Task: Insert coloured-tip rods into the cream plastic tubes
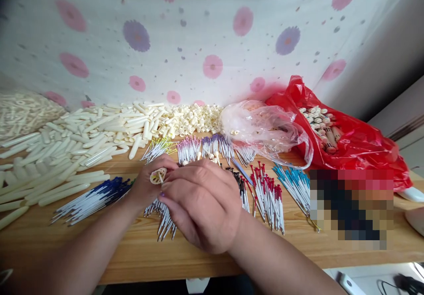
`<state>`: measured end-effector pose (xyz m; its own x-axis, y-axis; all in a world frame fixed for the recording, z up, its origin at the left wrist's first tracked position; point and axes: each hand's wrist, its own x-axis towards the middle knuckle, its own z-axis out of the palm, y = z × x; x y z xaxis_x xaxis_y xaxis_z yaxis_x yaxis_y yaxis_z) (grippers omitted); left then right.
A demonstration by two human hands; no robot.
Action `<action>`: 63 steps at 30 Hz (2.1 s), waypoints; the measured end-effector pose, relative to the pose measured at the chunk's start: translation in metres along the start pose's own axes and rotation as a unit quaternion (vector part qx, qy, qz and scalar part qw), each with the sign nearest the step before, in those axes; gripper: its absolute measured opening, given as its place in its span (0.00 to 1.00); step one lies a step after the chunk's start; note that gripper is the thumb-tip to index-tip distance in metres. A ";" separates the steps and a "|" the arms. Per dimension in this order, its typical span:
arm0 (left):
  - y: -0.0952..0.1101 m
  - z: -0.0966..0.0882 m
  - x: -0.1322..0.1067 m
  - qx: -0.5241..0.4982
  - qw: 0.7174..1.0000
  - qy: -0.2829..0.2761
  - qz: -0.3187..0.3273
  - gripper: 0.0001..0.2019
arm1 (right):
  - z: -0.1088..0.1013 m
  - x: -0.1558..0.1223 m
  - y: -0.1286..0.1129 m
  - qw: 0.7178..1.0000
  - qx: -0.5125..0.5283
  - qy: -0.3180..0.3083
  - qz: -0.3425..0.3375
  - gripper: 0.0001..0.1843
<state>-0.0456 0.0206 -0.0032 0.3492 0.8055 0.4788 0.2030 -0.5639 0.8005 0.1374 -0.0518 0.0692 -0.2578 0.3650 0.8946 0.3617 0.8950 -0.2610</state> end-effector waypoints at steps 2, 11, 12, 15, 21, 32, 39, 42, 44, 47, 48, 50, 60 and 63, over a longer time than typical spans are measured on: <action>0.002 0.001 0.000 -0.008 1.000 0.000 0.014 0.11 | 0.006 -0.001 0.004 1.000 -0.007 0.013 -0.016 0.09; -0.003 0.001 0.000 0.006 0.999 0.002 0.033 0.11 | 0.019 -0.006 0.011 0.999 -0.013 0.024 -0.029 0.04; -0.003 0.001 -0.001 0.007 0.999 0.002 0.037 0.11 | 0.019 -0.007 0.012 0.999 -0.020 0.019 -0.026 0.05; -0.003 -0.003 -0.002 0.032 0.998 -0.004 0.046 0.12 | 0.022 -0.009 0.017 0.999 -0.044 0.000 0.010 0.04; -0.001 -0.013 -0.004 0.074 0.995 -0.028 0.067 0.22 | 0.025 -0.012 0.028 0.994 -0.089 -0.035 0.061 0.05; -0.005 -0.011 -0.007 0.217 0.971 0.034 0.099 0.21 | 0.029 -0.013 0.039 0.992 -0.090 -0.031 0.087 0.04; -0.004 -0.010 -0.007 0.316 0.932 0.113 0.138 0.20 | 0.040 -0.018 0.040 0.982 0.013 -0.001 0.190 0.06; -0.003 -0.011 -0.006 0.346 0.917 0.135 0.145 0.20 | 0.045 -0.020 0.039 0.971 0.042 0.016 0.234 0.07; -0.003 -0.011 -0.006 0.361 0.909 0.145 0.147 0.19 | 0.048 -0.022 0.039 0.964 0.064 0.033 0.256 0.07; -0.003 -0.012 -0.007 0.376 0.902 0.158 0.143 0.17 | 0.053 -0.026 0.041 0.948 0.104 0.054 0.295 0.06; -0.003 -0.012 -0.007 0.377 0.901 0.160 0.140 0.16 | 0.054 -0.027 0.042 0.942 0.118 0.058 0.308 0.05; -0.003 -0.012 -0.007 0.374 0.904 0.157 0.134 0.16 | 0.056 -0.028 0.044 0.933 0.144 0.062 0.325 0.05; -0.003 -0.010 -0.008 0.330 0.928 0.139 0.099 0.18 | 0.049 -0.023 0.046 0.953 0.074 0.032 0.293 0.07; -0.005 -0.011 -0.007 0.278 0.951 0.112 0.075 0.18 | 0.049 -0.021 0.045 0.960 0.059 0.021 0.274 0.07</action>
<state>-0.0589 0.0199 -0.0066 0.2217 0.6916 0.6874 0.6400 -0.6351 0.4325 0.1157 -0.0068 0.0207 -0.0201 0.7800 0.6254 0.3282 0.5960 -0.7328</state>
